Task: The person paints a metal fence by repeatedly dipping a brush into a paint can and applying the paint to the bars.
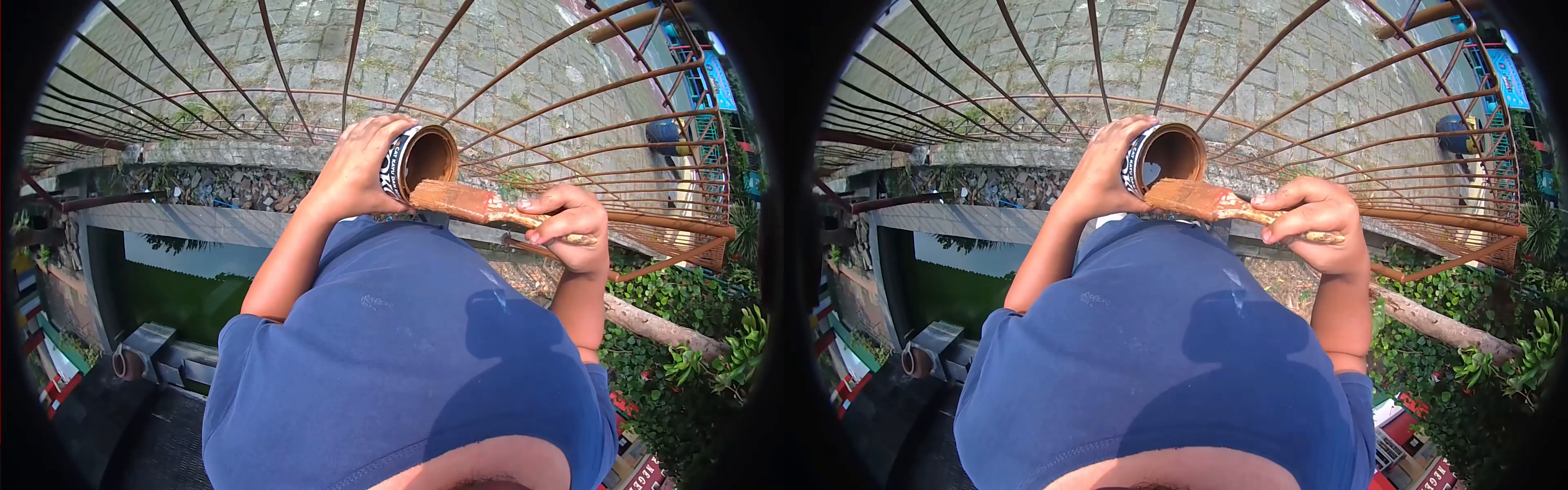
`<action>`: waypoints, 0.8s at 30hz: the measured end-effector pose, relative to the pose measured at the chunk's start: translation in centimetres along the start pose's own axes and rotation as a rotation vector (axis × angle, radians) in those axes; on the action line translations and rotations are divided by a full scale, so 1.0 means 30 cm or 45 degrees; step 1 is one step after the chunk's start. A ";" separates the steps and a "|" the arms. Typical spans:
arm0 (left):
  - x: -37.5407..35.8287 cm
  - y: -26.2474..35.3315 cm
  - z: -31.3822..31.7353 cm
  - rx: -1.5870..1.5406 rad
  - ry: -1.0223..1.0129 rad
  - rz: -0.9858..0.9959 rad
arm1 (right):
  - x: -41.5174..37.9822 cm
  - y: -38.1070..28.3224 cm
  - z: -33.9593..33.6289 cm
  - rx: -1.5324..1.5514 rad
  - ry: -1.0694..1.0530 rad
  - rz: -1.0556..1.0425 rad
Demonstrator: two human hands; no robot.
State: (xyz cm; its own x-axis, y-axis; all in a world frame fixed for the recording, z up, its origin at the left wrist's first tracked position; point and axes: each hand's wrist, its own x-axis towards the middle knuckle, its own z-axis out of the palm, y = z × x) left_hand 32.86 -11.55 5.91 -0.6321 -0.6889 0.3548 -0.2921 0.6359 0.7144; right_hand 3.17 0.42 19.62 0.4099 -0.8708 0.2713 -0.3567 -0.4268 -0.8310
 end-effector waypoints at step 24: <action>0.066 -0.059 0.077 -0.279 0.033 -0.199 | -0.337 0.283 0.194 1.486 1.675 0.731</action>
State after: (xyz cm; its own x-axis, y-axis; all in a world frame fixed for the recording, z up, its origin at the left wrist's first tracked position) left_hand 30.47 -13.24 3.96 -0.5721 -0.7833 0.2431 -0.2205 0.4323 0.8743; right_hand 0.87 7.03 7.00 -0.5798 -0.6792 -0.4500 0.7258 -0.1797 -0.6640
